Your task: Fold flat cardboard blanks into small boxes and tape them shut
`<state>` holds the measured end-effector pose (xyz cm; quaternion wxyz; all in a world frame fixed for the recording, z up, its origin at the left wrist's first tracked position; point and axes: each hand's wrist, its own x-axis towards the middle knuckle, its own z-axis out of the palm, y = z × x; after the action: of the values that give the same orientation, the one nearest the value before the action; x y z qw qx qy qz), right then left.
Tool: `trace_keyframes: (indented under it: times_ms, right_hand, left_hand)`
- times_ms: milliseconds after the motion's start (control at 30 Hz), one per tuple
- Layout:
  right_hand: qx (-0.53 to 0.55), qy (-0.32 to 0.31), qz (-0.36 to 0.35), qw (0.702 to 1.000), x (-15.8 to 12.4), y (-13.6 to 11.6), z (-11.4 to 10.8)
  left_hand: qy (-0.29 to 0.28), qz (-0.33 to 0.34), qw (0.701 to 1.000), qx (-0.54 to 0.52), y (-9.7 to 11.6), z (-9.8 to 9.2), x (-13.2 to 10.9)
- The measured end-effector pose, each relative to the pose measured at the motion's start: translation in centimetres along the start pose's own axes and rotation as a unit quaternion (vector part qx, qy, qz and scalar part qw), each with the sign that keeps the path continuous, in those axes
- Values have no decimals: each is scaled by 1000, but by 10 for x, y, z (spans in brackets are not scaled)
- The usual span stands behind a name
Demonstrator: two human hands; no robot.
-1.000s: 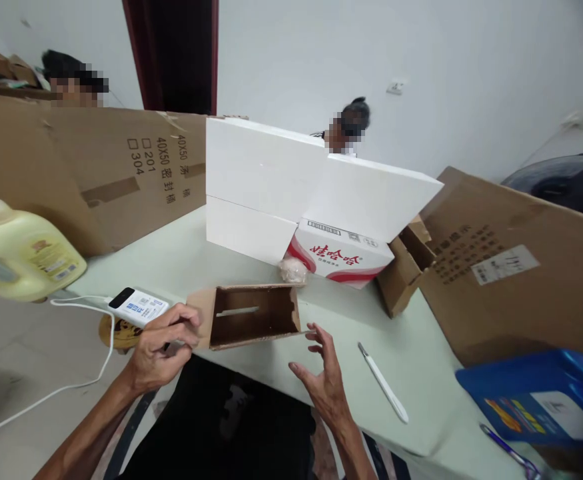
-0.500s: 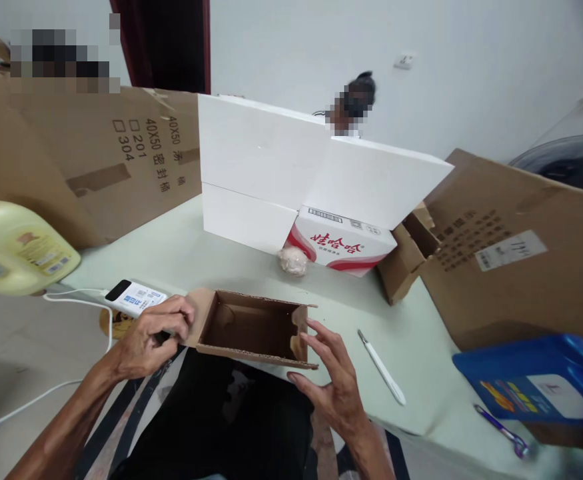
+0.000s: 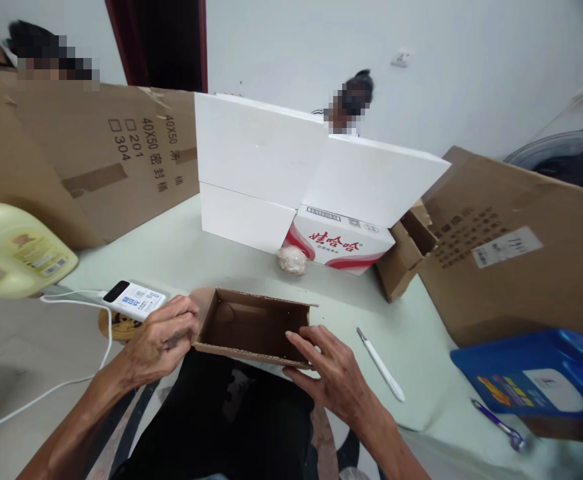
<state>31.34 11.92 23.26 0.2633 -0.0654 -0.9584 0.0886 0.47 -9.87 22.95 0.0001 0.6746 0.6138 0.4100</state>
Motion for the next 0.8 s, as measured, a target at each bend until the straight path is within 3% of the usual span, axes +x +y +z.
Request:
trace_keyframes:
  times_ms: [100,267,400,500,600,700,800]
  right_hand:
    - [23,86,30,996,-14,0,7]
    - [77,172,109,976,-38,-2,24]
    - [104,201,142,964,-43,-2,31]
    - [117,195,146,963,-41,-2,31]
    - [143,181,140,963,-38,-3,28]
    - [178,157,147,960,-34,-5,25]
    - [200,148,153,956,-31,-6,20]
  left_hand:
    - [9,-2,1000,7,3,1,-1]
    - [23,-12,1000,-2,5,4,-5]
    - [81,-62,994,-43,3,11,-14]
    - [115,-124,970,-172,-8,19,-24]
    - [58,-169,952,-250,-27,26,-36]
    - [-28,-222,957,-184,-50,32,-49]
    - [-66,-259,955,-129,-69,41,-58]
